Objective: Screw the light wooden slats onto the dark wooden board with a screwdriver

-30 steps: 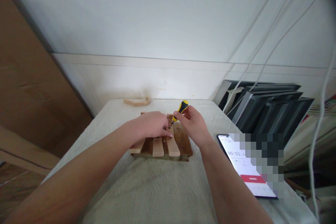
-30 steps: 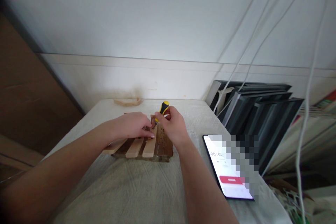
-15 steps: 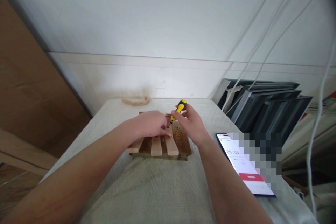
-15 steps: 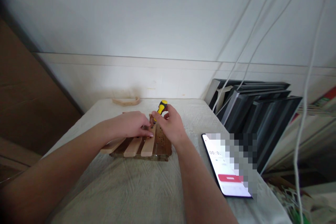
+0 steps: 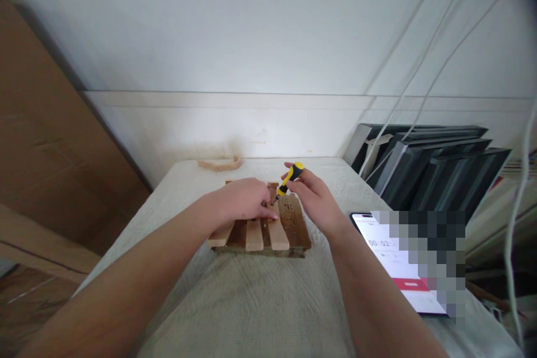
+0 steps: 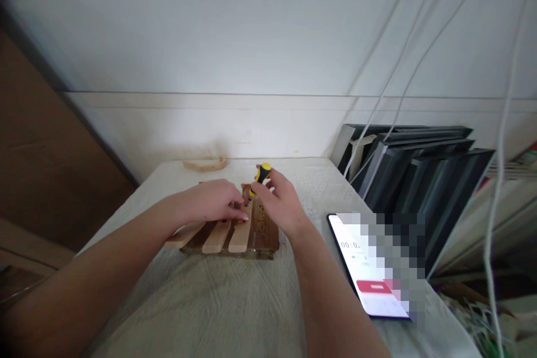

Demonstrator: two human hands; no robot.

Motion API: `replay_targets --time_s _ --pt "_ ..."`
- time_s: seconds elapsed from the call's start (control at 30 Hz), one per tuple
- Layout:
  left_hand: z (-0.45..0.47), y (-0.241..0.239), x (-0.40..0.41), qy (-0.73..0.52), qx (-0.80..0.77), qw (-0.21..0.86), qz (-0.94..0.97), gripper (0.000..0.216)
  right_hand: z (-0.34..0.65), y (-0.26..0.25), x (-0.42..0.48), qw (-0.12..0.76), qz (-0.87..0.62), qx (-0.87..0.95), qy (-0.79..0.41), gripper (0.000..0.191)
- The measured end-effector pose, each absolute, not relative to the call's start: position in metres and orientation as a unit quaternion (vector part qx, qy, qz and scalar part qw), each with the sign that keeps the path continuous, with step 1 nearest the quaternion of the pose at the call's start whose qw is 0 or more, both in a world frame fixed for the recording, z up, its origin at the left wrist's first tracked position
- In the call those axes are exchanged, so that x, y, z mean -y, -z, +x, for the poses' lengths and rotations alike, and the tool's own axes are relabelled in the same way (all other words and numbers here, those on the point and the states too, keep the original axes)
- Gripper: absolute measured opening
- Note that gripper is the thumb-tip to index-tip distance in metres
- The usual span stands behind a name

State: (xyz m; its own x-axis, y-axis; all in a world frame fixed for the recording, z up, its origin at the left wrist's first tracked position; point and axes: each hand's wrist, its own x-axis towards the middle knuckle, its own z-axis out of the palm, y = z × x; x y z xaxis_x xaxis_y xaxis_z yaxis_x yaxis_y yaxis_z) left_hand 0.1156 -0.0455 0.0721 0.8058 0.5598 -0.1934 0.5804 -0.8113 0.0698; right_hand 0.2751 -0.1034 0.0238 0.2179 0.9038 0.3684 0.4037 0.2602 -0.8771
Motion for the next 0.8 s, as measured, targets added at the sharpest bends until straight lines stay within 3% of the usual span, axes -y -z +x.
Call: replay_targets --time_s 0.47,0.8 --pt "0.115 -0.070 0.045 0.081 -0.296 0.058 0.950 0.039 0.273 -0.021 0.103 0.523 -0.571 0.603 -0.192 0.026" --pt "0.115 -0.074 0.047 0.080 -0.300 0.056 0.949 0.037 0.270 -0.015 0.098 0.523 -0.623 0.574 -0.093 0.033"
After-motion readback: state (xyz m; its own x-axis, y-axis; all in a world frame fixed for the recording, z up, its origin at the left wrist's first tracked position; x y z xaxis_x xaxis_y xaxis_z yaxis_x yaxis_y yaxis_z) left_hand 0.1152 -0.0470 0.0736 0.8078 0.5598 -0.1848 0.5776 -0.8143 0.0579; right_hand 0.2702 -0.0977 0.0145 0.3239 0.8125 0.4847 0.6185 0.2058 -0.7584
